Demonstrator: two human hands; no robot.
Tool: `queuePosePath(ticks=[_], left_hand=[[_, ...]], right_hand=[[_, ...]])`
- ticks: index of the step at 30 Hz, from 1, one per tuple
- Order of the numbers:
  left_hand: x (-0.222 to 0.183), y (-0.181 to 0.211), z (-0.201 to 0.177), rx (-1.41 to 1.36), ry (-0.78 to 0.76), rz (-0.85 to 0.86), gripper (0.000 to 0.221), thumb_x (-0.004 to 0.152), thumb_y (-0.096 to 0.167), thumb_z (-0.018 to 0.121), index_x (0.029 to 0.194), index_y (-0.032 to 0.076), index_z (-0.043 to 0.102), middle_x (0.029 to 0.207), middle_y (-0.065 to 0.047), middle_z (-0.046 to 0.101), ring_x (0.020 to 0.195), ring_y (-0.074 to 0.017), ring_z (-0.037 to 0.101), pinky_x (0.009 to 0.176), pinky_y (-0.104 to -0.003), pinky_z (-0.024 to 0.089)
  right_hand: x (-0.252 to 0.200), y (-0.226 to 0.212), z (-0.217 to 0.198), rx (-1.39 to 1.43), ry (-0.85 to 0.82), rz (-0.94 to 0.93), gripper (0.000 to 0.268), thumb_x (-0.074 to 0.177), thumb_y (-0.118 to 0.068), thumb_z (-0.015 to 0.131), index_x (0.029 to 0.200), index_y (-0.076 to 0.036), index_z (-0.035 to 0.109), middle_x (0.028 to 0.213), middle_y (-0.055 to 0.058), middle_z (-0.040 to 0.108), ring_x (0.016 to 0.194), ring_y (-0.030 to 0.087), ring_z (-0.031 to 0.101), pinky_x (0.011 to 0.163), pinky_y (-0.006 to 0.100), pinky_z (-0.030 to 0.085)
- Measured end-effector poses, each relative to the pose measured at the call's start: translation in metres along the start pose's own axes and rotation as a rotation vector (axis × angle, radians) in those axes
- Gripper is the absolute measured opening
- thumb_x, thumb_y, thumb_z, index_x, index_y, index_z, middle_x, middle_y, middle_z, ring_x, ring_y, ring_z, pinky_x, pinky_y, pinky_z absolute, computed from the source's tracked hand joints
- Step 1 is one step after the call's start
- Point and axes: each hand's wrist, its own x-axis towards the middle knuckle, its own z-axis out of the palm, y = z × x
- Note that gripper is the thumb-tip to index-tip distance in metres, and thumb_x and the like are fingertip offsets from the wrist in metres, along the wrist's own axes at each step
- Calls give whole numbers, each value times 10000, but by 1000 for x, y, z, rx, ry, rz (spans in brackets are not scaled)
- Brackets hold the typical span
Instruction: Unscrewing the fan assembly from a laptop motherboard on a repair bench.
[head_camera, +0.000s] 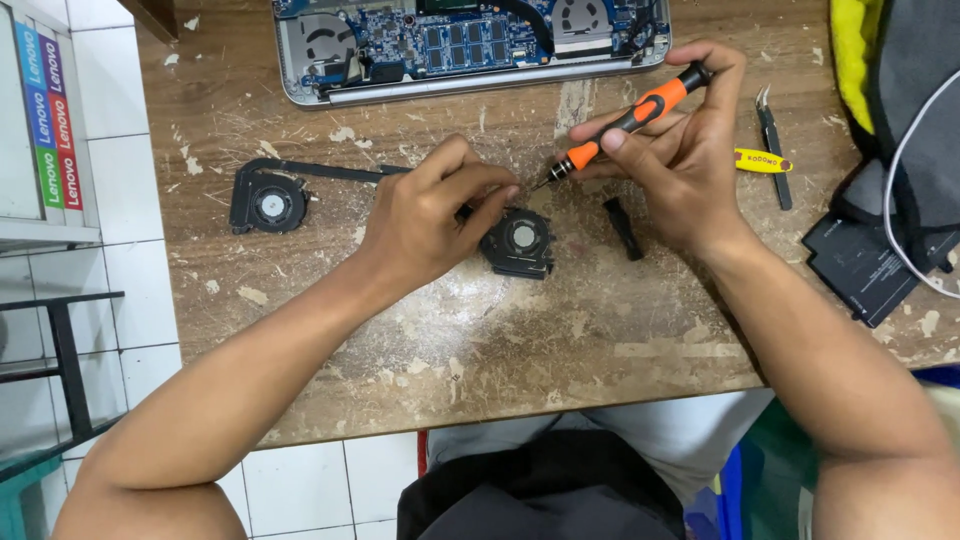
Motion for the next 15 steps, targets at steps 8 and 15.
queuePosePath(ticks=[8,15], left_hand=[[2,-1,-3,329,-87,-109,167,1109,215,777,1021,92,848,925,-47,616,515,-154,607,320,-251,369],[2,-7,-1,409,-49,-157,79,1059,162,804,1097,127,864,898,-37,653,547,-151,622,349,-250,434]], right_hand=[[4,5,-3,20,26,9,488,1172,98,556,1380,-183,215,1188,449,676,995,489,761,933,556,705],[4,4,-5,0,2,-20,480,1173,85,563,1377,-178,216,1185,438,676,1038,501,765,928,569,715]])
